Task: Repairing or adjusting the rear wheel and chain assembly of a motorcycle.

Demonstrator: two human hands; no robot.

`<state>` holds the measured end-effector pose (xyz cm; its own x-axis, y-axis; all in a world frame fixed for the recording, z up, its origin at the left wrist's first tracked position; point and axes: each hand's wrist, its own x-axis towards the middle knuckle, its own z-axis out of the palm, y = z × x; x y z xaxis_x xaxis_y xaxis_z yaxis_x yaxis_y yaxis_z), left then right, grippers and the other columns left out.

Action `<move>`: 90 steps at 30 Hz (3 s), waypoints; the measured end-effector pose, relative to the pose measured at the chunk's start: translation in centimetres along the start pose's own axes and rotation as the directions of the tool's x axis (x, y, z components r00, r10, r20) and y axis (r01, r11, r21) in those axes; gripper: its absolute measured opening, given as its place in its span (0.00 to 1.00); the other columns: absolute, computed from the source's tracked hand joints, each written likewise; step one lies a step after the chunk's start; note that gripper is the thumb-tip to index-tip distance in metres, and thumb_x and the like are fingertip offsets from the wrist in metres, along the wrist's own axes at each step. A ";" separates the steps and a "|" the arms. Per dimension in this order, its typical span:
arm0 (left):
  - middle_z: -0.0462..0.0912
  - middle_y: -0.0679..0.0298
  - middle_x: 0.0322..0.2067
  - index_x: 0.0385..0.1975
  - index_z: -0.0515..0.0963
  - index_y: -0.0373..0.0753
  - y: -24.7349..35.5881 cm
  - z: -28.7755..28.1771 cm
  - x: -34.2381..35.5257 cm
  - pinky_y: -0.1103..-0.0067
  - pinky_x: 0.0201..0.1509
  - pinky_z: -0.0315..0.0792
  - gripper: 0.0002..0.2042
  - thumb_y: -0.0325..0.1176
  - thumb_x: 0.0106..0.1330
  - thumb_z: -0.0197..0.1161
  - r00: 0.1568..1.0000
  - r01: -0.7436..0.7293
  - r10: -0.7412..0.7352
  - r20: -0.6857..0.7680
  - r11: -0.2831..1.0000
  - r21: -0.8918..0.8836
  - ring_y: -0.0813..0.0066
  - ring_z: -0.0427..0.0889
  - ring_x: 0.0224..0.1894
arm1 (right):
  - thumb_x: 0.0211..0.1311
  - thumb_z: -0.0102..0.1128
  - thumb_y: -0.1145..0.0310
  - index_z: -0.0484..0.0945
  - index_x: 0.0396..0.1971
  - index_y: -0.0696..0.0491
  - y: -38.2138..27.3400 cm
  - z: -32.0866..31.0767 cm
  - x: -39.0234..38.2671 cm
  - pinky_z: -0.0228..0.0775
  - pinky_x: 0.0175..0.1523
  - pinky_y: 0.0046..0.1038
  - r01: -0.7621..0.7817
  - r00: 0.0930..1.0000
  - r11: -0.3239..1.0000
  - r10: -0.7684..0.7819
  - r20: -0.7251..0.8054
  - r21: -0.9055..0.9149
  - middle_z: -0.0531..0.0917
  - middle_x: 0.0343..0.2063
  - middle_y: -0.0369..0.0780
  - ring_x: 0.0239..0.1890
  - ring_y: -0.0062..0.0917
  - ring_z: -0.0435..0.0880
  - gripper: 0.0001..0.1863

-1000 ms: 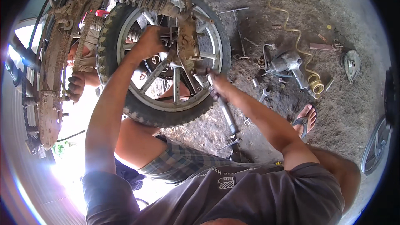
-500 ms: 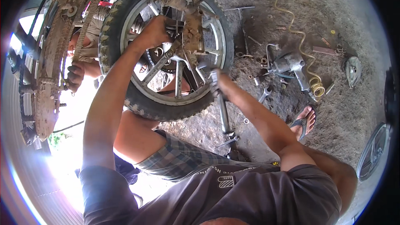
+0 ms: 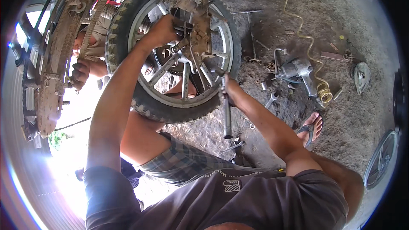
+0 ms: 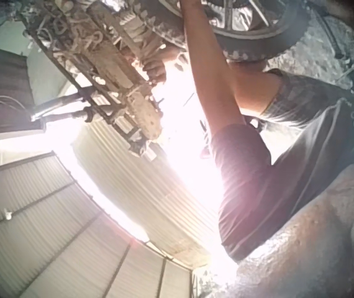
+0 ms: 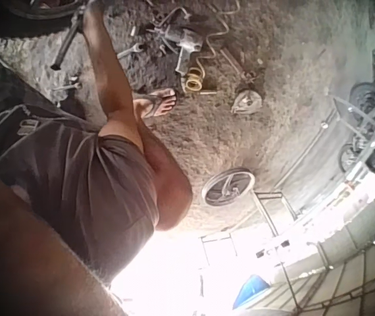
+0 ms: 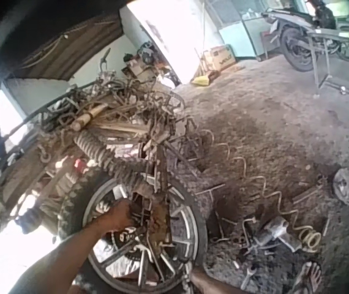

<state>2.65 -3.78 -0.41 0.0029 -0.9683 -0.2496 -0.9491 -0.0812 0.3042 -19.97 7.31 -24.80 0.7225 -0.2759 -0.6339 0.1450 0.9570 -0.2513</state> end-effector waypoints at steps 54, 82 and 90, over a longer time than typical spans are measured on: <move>0.84 0.42 0.33 0.36 0.80 0.27 2.2 -2.8 -0.9 0.63 0.44 0.78 0.16 0.34 0.52 0.66 0.993 -0.062 0.033 0.114 0.964 0.257 0.47 0.85 0.40 | 0.65 0.63 0.60 0.70 0.58 0.58 0.1 9.9 -15.5 0.79 0.41 0.35 0.397 0.901 0.339 -0.319 0.292 -0.853 0.84 0.37 0.49 0.34 0.36 0.85 0.26; 0.86 0.49 0.37 0.36 0.84 0.35 1.9 -0.5 -1.6 0.63 0.49 0.76 0.26 0.56 0.60 0.54 0.999 -0.052 0.053 0.001 0.994 0.093 0.51 0.85 0.40 | 0.71 0.53 0.57 0.74 0.46 0.62 3.6 10.6 -13.1 0.73 0.36 0.50 0.407 0.578 -0.319 -0.635 0.512 -0.856 0.81 0.24 0.59 0.34 0.57 0.83 0.20; 0.85 0.47 0.40 0.36 0.84 0.34 1.5 -0.1 -1.1 0.63 0.48 0.76 0.24 0.52 0.61 0.52 0.955 -0.292 0.284 0.080 0.866 0.407 0.50 0.85 0.42 | 0.71 0.54 0.56 0.76 0.43 0.61 4.2 11.6 -14.1 0.72 0.36 0.50 0.418 0.693 -0.111 -0.603 0.396 -0.901 0.81 0.26 0.60 0.36 0.58 0.82 0.20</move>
<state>1.22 -2.87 0.41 -0.2924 -0.9293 -0.2258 -0.9505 0.3083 -0.0381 -21.69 16.27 -8.44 0.6809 -0.7324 0.0015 -0.3233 -0.3024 -0.8967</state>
